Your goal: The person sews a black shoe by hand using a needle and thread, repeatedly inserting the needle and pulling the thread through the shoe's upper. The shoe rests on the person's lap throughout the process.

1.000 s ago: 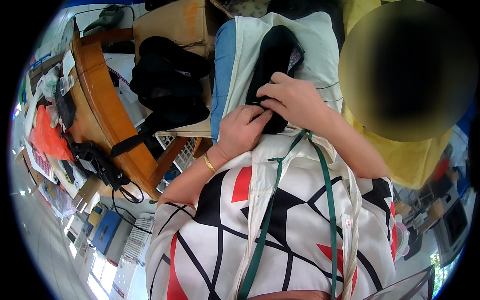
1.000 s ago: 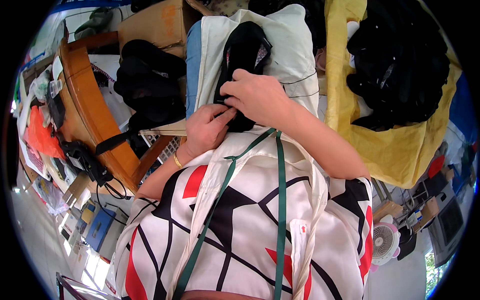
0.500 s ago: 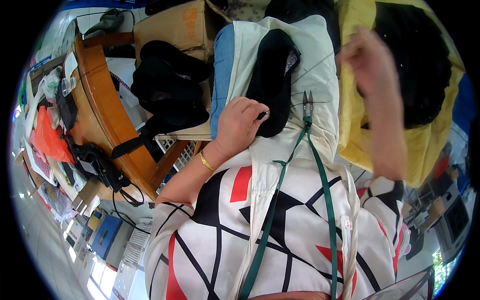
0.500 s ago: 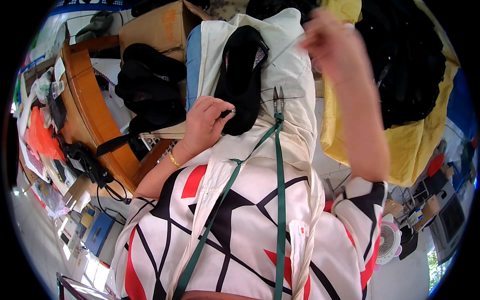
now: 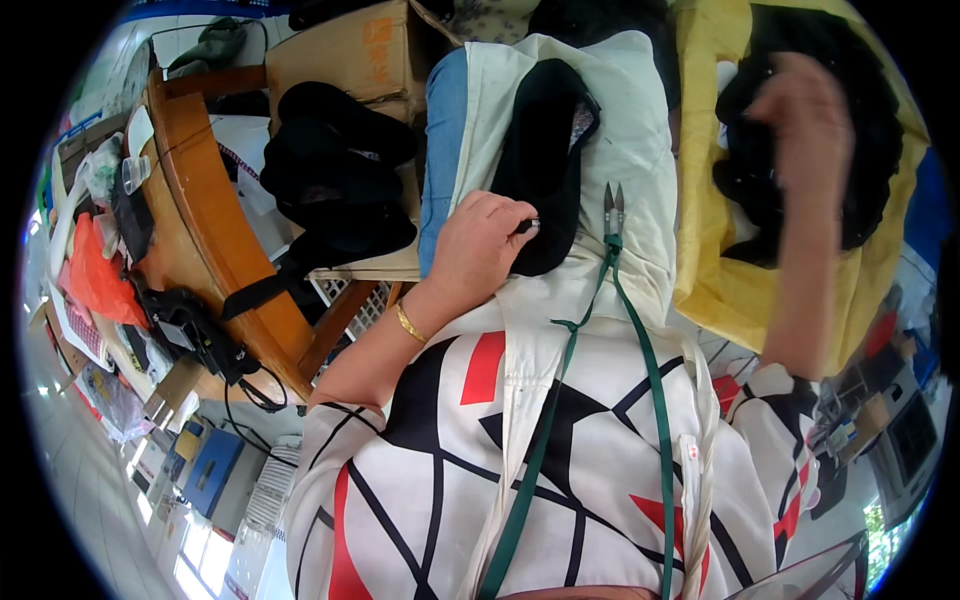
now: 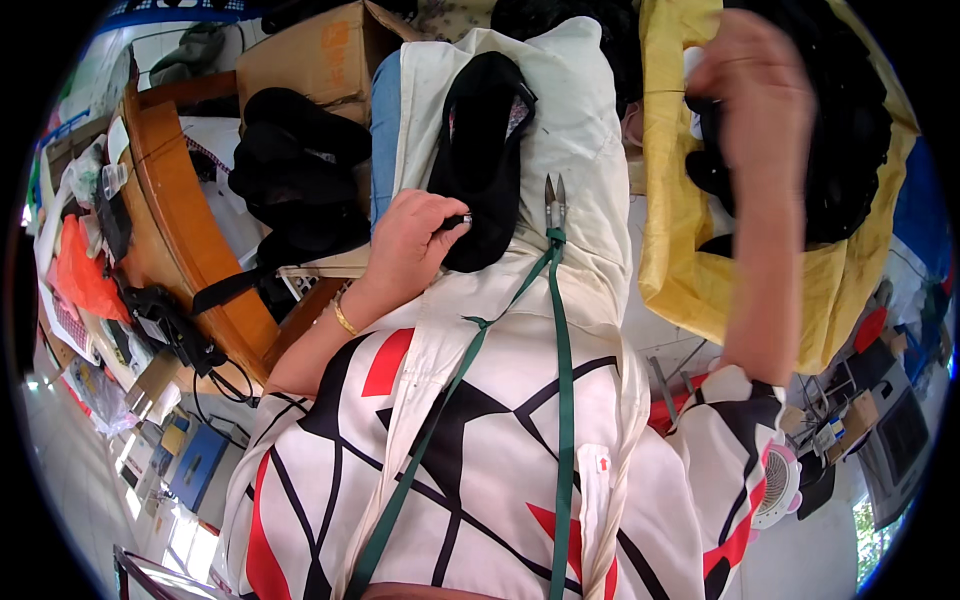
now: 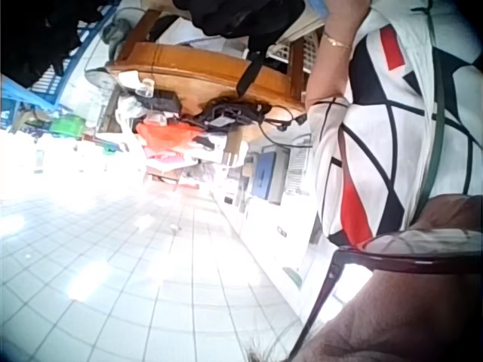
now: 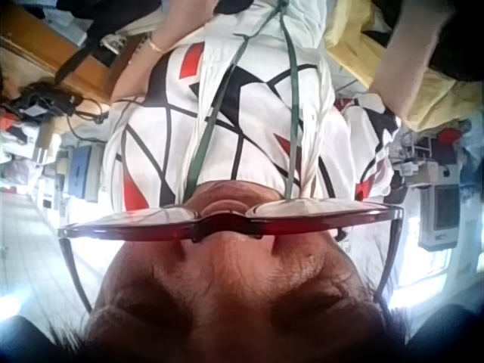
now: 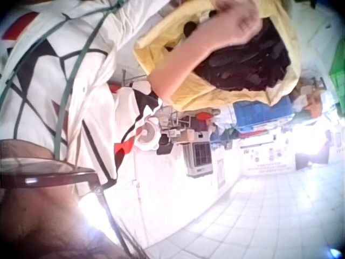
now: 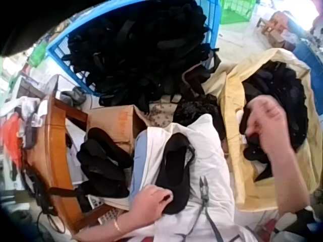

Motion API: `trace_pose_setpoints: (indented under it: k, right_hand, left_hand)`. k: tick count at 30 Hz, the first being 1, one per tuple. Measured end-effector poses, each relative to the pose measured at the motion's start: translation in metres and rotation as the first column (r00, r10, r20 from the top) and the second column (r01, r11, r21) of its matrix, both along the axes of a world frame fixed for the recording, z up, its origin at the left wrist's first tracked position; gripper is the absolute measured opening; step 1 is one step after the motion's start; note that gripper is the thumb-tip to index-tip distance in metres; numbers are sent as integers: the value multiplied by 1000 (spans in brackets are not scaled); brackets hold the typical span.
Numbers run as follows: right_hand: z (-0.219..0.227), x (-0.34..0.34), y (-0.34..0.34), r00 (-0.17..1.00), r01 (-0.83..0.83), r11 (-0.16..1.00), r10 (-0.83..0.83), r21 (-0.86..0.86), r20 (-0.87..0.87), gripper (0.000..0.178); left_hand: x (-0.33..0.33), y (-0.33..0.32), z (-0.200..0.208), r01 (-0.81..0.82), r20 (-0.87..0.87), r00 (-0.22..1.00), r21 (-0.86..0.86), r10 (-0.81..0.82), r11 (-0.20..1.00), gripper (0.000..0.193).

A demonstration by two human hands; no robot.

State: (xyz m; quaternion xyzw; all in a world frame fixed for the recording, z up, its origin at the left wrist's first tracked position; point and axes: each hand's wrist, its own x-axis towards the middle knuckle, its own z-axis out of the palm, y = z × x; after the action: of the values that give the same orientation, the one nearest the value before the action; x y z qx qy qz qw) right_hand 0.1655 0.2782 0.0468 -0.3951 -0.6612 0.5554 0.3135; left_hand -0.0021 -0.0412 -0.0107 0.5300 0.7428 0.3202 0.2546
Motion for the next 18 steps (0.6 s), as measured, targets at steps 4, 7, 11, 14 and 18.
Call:
trace_pose_setpoints:
  k: [4, 7, 11, 14, 18]
  right_hand:
    - [-25, -30, -110, 807, -426, 836, 524, -345, 273, 15]
    - [-51, -24, -149, 712, -648, 759, 634, -66, 303, 11]
    - [-47, -21, -164, 628, -715, 699, 653, -18, 423, 9]
    - [-47, -18, -167, 625, -725, 688, 647, 19, 436, 10]
    - [-46, -17, -167, 602, -738, 675, 665, -9, 443, 13]
  left_hand:
    - [-2, -2, -3, -25, -6, 1000, 21, 25, 999, 25]
    - [-3, -6, -9, -4, -26, 1000, 74, 6, 997, 25]
    - [2, -10, -15, -83, 17, 997, 159, 81, 984, 26]
    - [3, -11, -19, -122, 54, 992, 198, 114, 972, 26]
    - [4, -11, -20, -132, 52, 991, 218, 124, 967, 27]
